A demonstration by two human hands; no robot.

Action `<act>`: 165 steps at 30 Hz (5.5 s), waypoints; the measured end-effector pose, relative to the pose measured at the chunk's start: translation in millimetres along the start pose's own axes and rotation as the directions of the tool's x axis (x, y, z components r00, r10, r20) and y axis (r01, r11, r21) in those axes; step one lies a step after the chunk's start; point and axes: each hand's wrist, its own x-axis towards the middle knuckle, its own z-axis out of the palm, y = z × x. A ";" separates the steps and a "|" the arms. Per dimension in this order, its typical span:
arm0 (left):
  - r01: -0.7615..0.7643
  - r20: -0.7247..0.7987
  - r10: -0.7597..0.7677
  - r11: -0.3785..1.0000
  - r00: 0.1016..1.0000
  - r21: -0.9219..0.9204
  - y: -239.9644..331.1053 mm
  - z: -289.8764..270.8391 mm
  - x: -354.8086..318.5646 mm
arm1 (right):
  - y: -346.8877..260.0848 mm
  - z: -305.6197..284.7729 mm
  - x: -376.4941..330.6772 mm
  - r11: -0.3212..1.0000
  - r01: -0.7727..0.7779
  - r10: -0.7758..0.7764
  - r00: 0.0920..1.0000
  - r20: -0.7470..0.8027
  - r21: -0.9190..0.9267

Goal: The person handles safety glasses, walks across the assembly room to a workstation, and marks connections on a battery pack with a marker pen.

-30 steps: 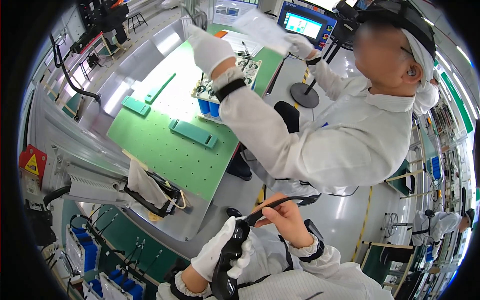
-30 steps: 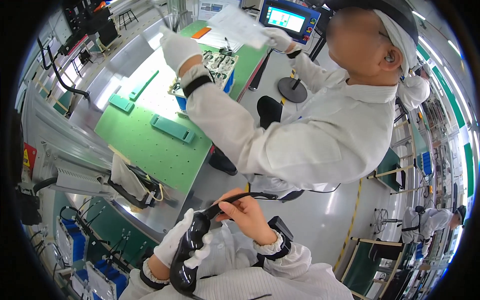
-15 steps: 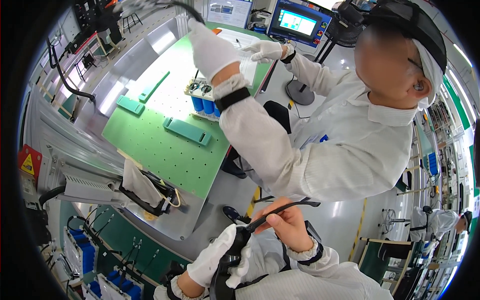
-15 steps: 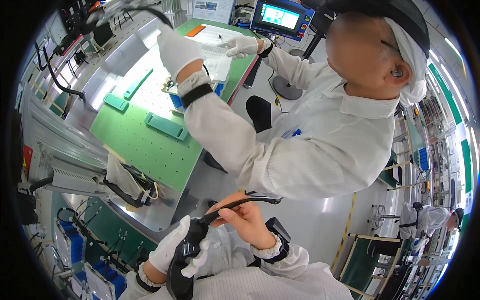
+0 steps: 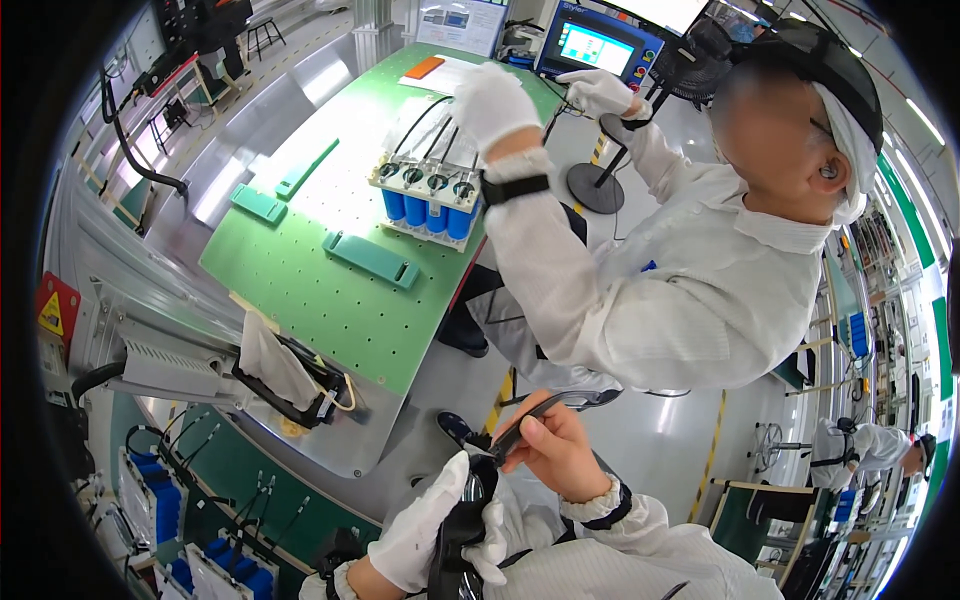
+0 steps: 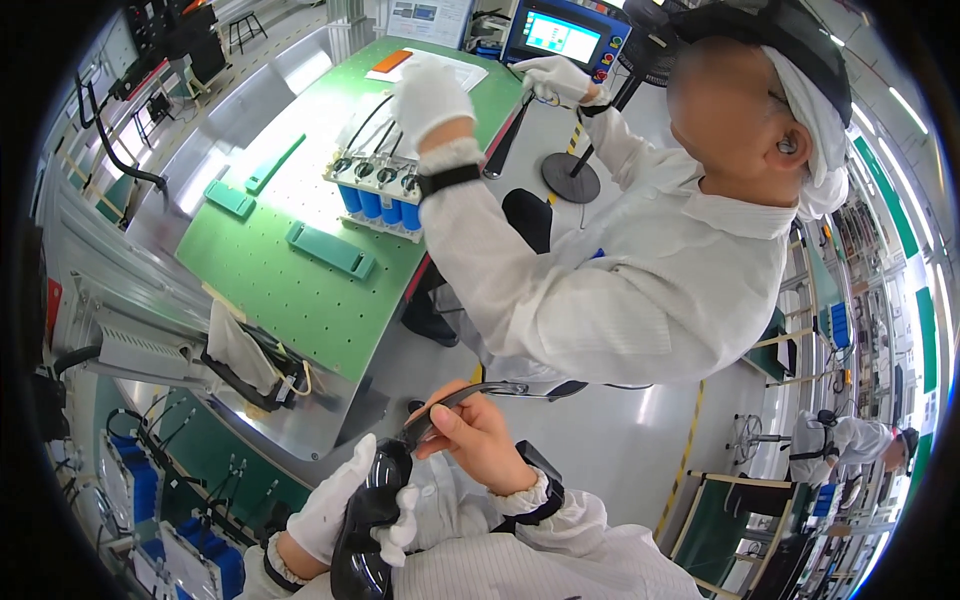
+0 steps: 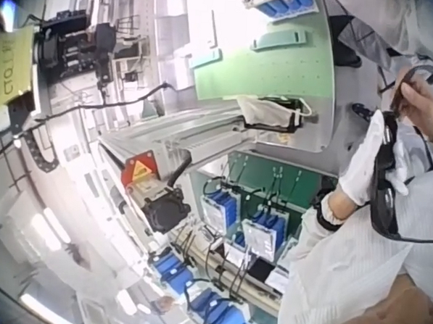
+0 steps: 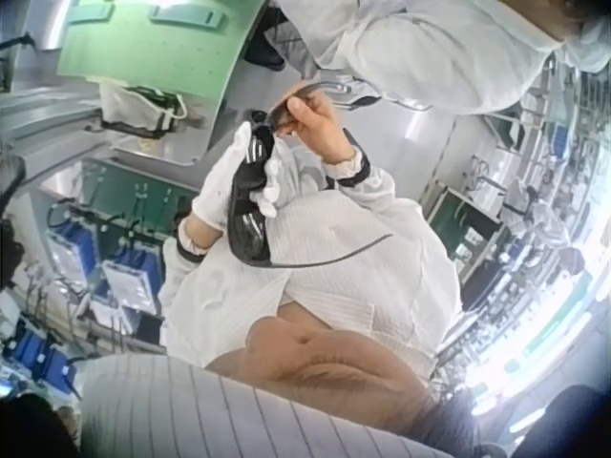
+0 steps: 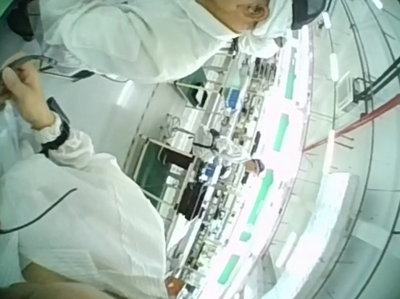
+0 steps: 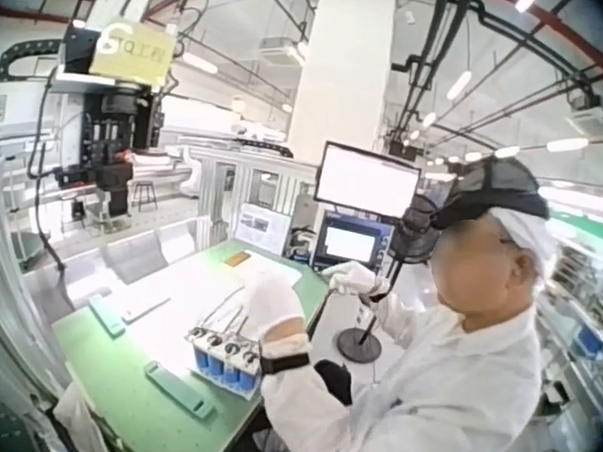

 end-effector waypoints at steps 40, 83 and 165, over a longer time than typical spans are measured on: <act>-0.102 -0.326 0.162 0.976 0.932 0.192 30.3 24.7 78.4 | 8.3 -42.6 -3.4 0.258 0.422 -0.499 0.829 0.255 -0.869; -0.052 0.173 0.025 0.987 0.985 0.153 46.6 -22.9 37.4 | 0.3 -22.1 14.3 0.883 0.008 -0.012 1.000 0.006 0.469; -0.310 0.631 0.762 -0.571 0.144 0.760 18.3 -24.0 -5.2 | 11.6 46.7 -2.4 0.750 -0.178 0.037 0.973 0.228 0.637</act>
